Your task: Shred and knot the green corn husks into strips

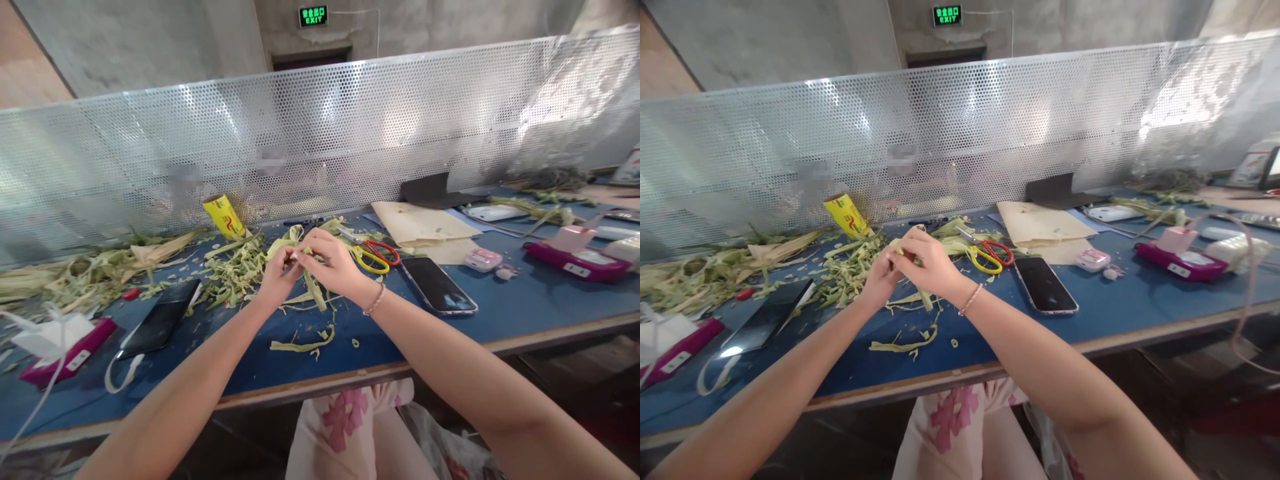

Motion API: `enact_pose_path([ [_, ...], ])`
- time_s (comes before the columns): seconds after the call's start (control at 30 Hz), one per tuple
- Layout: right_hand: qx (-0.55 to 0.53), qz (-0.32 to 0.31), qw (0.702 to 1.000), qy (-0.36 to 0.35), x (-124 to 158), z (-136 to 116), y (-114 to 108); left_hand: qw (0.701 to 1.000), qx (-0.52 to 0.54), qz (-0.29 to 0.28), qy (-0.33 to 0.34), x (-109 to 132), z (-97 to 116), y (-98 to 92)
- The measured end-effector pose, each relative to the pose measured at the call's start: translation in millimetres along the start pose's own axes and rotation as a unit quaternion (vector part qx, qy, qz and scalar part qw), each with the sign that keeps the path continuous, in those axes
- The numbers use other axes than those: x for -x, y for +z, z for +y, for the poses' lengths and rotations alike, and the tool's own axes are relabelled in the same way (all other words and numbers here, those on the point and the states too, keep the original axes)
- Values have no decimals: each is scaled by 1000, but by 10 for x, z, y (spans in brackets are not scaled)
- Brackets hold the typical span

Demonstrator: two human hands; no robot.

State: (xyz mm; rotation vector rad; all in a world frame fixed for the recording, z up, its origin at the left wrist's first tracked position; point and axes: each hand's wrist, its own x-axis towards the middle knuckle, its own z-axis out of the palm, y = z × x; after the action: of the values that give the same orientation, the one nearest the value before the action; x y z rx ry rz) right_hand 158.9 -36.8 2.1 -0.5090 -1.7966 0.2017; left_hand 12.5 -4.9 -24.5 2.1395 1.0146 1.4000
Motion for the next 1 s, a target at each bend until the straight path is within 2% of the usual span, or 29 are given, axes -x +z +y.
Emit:
enact_pose_path([
  [0.07, -6, -35, 999, -19, 11, -12, 8, 999, -24, -7, 23, -4, -13, -9],
  [0.17, -32, -54, 998, 4, 12, -29, 14, 998, -42, 0, 55, -2, -27, -4],
  [0.3, -122, -63, 985, 100, -14, -29, -4, 998, -28, 10, 51, 6, 5, 22],
  [0.4, -215, -71, 957, 179, -26, 31, -10, 999, -6, 42, 15, 2, 62, 16],
  [0.47, -257, -91, 940, 204, -27, 94, -5, 998, -1, 60, -2, -5, 102, -2],
  [0.6, -285, -109, 926, 224, -18, 185, 3, 998, -14, 64, -18, -16, 143, -32],
  [0.77, -298, -117, 919, 231, -14, 131, -16, 997, -29, 65, -40, -19, 101, -37],
  [0.87, -285, -128, 924, 220, -13, 78, -21, 997, -20, 61, -30, -21, 72, -37],
  [1.0, -245, -114, 939, 213, -4, 109, -18, 997, -8, 75, -34, -33, 78, -38],
])
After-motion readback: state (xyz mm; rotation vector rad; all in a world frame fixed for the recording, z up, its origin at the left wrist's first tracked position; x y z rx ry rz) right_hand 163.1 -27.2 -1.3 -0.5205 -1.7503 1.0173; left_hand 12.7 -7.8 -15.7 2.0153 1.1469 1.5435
